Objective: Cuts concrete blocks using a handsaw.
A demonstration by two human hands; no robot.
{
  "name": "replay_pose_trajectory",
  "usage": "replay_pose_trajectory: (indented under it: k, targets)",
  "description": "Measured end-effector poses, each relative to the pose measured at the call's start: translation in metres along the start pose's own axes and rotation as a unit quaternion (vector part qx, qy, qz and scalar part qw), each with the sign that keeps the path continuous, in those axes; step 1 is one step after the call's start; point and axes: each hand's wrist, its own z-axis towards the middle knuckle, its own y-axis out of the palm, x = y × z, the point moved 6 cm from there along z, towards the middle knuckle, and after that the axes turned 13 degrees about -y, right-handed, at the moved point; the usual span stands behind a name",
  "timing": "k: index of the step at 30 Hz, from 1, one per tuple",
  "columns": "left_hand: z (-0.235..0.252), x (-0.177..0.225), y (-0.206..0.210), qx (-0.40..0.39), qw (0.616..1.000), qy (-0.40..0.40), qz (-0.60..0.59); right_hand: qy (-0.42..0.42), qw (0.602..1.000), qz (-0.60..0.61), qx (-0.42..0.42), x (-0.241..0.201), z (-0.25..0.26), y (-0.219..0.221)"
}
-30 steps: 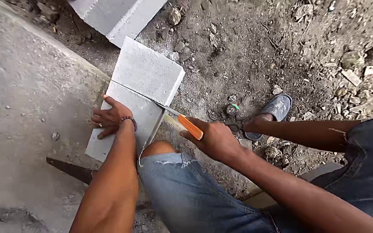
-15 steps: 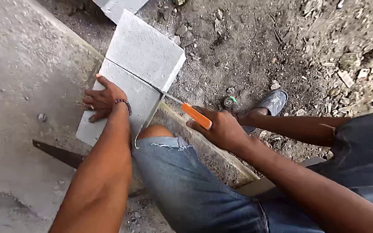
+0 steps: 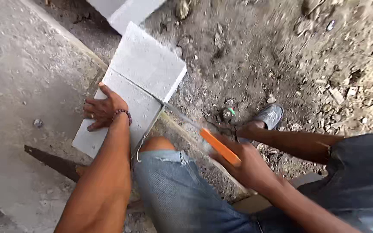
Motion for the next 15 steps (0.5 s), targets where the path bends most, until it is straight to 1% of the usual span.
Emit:
replay_pose_trajectory:
  k: [2, 3, 4, 5, 7, 8, 9, 10, 11, 14, 15]
  targets:
    - [0.000, 0.001, 0.000, -0.006, 1.000, -0.002, -0.022, 0.010, 1.000, -0.003, 0.020, 0.014, -0.059, -0.017]
    - [0.000, -0.002, 0.000, -0.008, 1.000, -0.003, -0.023, 0.006, 1.000, -0.008, 0.025, 0.016, -0.067, -0.018]
    - [0.000, -0.001, 0.001, -0.011, 1.000, -0.005, -0.023, -0.004, 0.999, -0.019, 0.028, 0.016, -0.053, -0.014]
    - [0.000, -0.001, 0.002, -0.013, 1.000, -0.009, -0.022, -0.013, 0.999, -0.031, 0.023, 0.013, -0.022, -0.004]
    - [0.002, -0.004, 0.003, -0.008, 1.000, -0.016, -0.015, -0.018, 0.999, -0.031, -0.003, -0.001, 0.055, 0.021]
    - [0.003, -0.002, 0.003, -0.003, 1.000, -0.016, -0.014, -0.008, 1.000, -0.020, -0.021, -0.007, 0.080, 0.025]
    - [0.005, 0.001, 0.004, 0.000, 1.000, -0.017, -0.015, -0.006, 0.999, -0.012, -0.031, -0.009, 0.093, 0.024]
    - [0.005, 0.002, 0.004, 0.006, 1.000, -0.017, -0.014, -0.006, 0.999, -0.004, -0.040, -0.008, 0.087, 0.022]
    - [0.002, -0.007, 0.004, 0.007, 1.000, -0.016, -0.004, -0.001, 0.999, 0.009, -0.046, -0.008, 0.061, 0.018]
    - [0.001, 0.004, 0.002, 0.000, 1.000, -0.002, -0.018, 0.004, 1.000, -0.005, 0.001, 0.005, -0.035, -0.018]
    - [0.002, 0.001, 0.004, -0.001, 1.000, -0.007, -0.022, 0.010, 1.000, 0.001, -0.001, 0.004, -0.059, -0.026]
